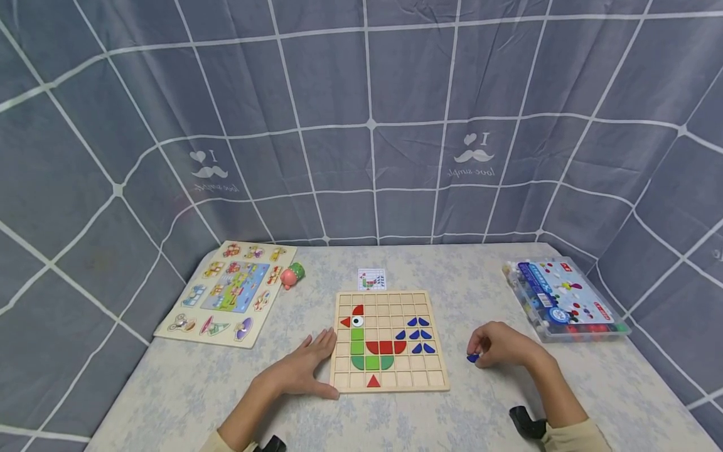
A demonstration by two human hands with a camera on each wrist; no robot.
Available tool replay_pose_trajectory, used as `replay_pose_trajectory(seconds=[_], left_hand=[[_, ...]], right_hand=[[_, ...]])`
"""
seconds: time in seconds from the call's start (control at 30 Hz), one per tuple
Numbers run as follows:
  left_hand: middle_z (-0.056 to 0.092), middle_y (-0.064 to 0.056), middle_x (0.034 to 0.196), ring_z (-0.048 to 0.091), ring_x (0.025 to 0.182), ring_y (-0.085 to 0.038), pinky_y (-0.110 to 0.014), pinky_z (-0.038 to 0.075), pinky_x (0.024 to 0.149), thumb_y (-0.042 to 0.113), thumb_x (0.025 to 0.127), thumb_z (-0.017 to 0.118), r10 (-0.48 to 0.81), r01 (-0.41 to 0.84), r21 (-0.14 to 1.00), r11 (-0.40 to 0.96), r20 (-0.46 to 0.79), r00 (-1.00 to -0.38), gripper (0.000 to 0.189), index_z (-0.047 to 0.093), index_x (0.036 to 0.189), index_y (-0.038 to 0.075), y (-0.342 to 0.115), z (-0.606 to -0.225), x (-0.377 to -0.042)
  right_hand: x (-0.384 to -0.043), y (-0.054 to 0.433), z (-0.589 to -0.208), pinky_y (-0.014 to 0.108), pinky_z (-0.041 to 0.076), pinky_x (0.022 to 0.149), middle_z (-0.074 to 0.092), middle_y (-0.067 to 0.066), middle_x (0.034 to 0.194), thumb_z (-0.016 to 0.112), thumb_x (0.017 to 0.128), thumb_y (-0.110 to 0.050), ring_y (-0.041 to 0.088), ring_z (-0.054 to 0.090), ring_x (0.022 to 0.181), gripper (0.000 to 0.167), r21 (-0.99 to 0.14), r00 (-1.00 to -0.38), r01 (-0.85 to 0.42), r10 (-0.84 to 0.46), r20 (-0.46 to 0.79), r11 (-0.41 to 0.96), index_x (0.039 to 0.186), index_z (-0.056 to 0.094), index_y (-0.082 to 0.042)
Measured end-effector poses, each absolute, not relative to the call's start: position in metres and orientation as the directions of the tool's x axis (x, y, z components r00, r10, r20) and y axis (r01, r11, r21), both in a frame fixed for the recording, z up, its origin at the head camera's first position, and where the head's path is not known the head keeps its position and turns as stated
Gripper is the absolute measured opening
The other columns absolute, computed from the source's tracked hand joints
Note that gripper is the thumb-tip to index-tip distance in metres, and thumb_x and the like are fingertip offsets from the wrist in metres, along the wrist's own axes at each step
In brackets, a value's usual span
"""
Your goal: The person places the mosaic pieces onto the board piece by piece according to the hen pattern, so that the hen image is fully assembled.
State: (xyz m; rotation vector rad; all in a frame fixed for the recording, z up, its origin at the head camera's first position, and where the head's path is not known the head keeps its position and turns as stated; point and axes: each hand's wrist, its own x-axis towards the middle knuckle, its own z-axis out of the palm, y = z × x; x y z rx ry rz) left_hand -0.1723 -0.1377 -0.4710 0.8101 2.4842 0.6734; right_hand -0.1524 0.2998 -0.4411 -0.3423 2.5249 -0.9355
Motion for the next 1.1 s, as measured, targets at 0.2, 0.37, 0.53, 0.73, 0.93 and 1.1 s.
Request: replay_pose_trajectory(seconds=[0.2, 0.37, 0.53, 0.73, 0.93, 1.1], left_hand=[[0.016, -0.014, 0.163, 0.012, 0.153, -0.029, -0.053, 0.011, 0.124, 0.057, 0.071, 0.079, 0.636, 0.427, 0.563, 0.708, -0.244, -0.732, 0.115, 0.021, 0.154, 0.000, -0.1382, -0.4720, -0.1727], [0.016, -0.014, 0.163, 0.011, 0.153, -0.029, -0.053, 0.011, 0.124, 0.057, 0.071, 0.079, 0.633, 0.423, 0.562, 0.711, -0.247, -0.734, 0.115, 0.021, 0.154, 0.001, -0.1383, -0.4723, -0.1725], [0.016, -0.014, 0.163, 0.011, 0.153, -0.029, -0.052, 0.010, 0.124, 0.056, 0.072, 0.079, 0.630, 0.413, 0.570, 0.711, -0.254, -0.734, 0.115, 0.020, 0.154, 0.001, -0.1377, -0.4701, -0.1721], [0.017, -0.014, 0.163, 0.012, 0.153, -0.029, -0.052, 0.011, 0.124, 0.056, 0.071, 0.080, 0.627, 0.415, 0.565, 0.713, -0.249, -0.738, 0.115, 0.021, 0.153, 0.000, -0.1372, -0.4695, -0.1719], [0.017, -0.014, 0.163, 0.012, 0.153, -0.029, -0.053, 0.011, 0.124, 0.056, 0.071, 0.080, 0.630, 0.423, 0.562, 0.711, -0.244, -0.737, 0.115, 0.022, 0.153, 0.000, -0.1374, -0.4706, -0.1720], [0.017, -0.014, 0.163, 0.012, 0.153, -0.029, -0.053, 0.011, 0.124, 0.057, 0.071, 0.079, 0.629, 0.425, 0.557, 0.713, -0.241, -0.739, 0.115, 0.022, 0.153, 0.000, -0.1376, -0.4708, -0.1719]], right_hand=[[-0.1540, 0.2966, -0.4459, 0.021, 0.045, 0.055, 0.060, -0.002, 0.071, 0.079, 0.073, -0.003, 0.011, 0.051, 0.065, 0.013, -0.652, -0.900, -0.095, -0.345, -0.266, 0.753, 0.082, 0.071, -0.007], [-0.1558, 0.2970, -0.4488, 0.021, 0.046, 0.056, 0.060, -0.002, 0.072, 0.081, 0.072, -0.004, 0.012, 0.052, 0.068, 0.016, -0.649, -0.910, -0.093, -0.329, -0.252, 0.755, 0.085, 0.071, -0.007], [-0.1543, 0.2962, -0.4459, 0.021, 0.047, 0.056, 0.062, -0.001, 0.073, 0.079, 0.071, -0.001, 0.013, 0.053, 0.067, 0.017, -0.647, -0.911, -0.092, -0.326, -0.253, 0.757, 0.085, 0.072, -0.006], [-0.1540, 0.2961, -0.4460, 0.021, 0.047, 0.056, 0.063, 0.000, 0.072, 0.078, 0.071, 0.001, 0.012, 0.053, 0.067, 0.016, -0.654, -0.910, -0.091, -0.329, -0.252, 0.751, 0.085, 0.072, -0.004], [-0.1554, 0.2957, -0.4477, 0.021, 0.047, 0.057, 0.063, -0.001, 0.073, 0.078, 0.072, 0.000, 0.010, 0.053, 0.066, 0.015, -0.646, -0.912, -0.079, -0.317, -0.260, 0.759, 0.085, 0.072, -0.005], [-0.1550, 0.2953, -0.4475, 0.021, 0.047, 0.057, 0.062, -0.001, 0.073, 0.079, 0.072, 0.000, 0.012, 0.053, 0.068, 0.016, -0.644, -0.913, -0.082, -0.316, -0.257, 0.761, 0.086, 0.072, -0.005]])
